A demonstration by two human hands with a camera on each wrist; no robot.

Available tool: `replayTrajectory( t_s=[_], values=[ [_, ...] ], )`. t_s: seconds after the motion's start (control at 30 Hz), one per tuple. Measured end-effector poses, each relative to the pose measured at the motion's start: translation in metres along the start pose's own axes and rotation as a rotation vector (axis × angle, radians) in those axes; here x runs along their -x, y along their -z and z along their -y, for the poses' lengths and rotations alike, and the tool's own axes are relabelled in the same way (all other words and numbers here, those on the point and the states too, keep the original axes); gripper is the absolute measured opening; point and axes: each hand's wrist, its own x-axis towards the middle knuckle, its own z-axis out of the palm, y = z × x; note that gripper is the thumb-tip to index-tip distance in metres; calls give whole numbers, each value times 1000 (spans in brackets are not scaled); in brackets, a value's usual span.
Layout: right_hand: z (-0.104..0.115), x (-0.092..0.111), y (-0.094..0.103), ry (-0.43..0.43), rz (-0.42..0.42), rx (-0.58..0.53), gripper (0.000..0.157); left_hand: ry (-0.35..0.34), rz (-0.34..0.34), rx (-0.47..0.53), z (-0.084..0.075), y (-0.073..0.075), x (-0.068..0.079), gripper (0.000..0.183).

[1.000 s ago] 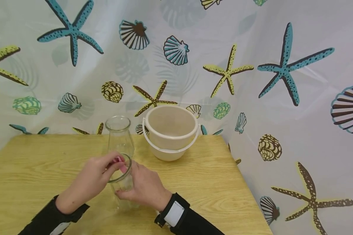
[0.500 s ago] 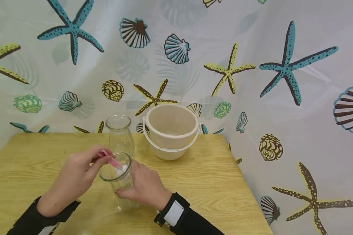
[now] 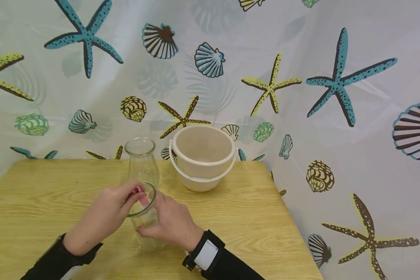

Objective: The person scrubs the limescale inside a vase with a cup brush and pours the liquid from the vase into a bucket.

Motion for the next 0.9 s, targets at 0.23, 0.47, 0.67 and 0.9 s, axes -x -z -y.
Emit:
replayTrajectory(
  t_s=[0.23,0.47,0.67,0.9],
  values=[
    [1,0,-1,6,-6,-1,77,9,10,-13,-4,3,1,8],
    [3,-1,2,-8,4,-8,75,-36,-55,-44,-18,28,1,11],
    [3,-1,3,-6,1,-9,75,-48,-77,-67,-24,37,2,14],
    [3,-1,1,-4,-5,-15,78,-28,-43,-84,-13,22,5,11]
  ],
)
